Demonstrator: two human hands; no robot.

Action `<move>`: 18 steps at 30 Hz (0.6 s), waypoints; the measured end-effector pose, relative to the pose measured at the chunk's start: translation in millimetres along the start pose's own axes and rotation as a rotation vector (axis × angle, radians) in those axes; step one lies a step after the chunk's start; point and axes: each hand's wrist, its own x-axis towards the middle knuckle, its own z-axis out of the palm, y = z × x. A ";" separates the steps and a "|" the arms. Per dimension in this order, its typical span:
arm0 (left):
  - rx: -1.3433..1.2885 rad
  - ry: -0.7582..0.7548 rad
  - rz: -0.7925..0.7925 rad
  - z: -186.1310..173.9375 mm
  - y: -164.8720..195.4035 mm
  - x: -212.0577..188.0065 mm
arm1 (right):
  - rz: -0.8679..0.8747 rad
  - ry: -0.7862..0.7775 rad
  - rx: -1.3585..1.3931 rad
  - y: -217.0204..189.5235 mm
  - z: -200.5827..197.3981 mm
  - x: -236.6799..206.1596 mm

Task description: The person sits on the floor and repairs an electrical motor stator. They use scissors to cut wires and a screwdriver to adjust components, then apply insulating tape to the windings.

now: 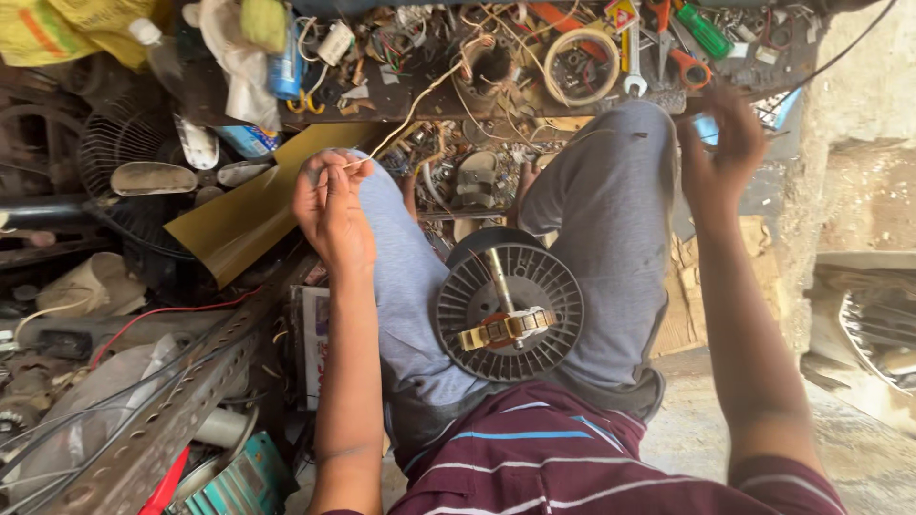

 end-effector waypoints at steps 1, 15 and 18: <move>-0.038 -0.005 -0.017 -0.9 2.7 1.6 | 0.029 0.002 -0.030 -4.3 -5.0 -18.5; 0.698 -0.161 0.173 -2.7 -9.7 7.2 | 0.550 0.614 0.107 -51.8 -77.0 -169.9; 0.736 -0.418 0.282 49.2 -57.0 37.4 | 0.414 0.558 0.093 -63.0 -61.0 -174.2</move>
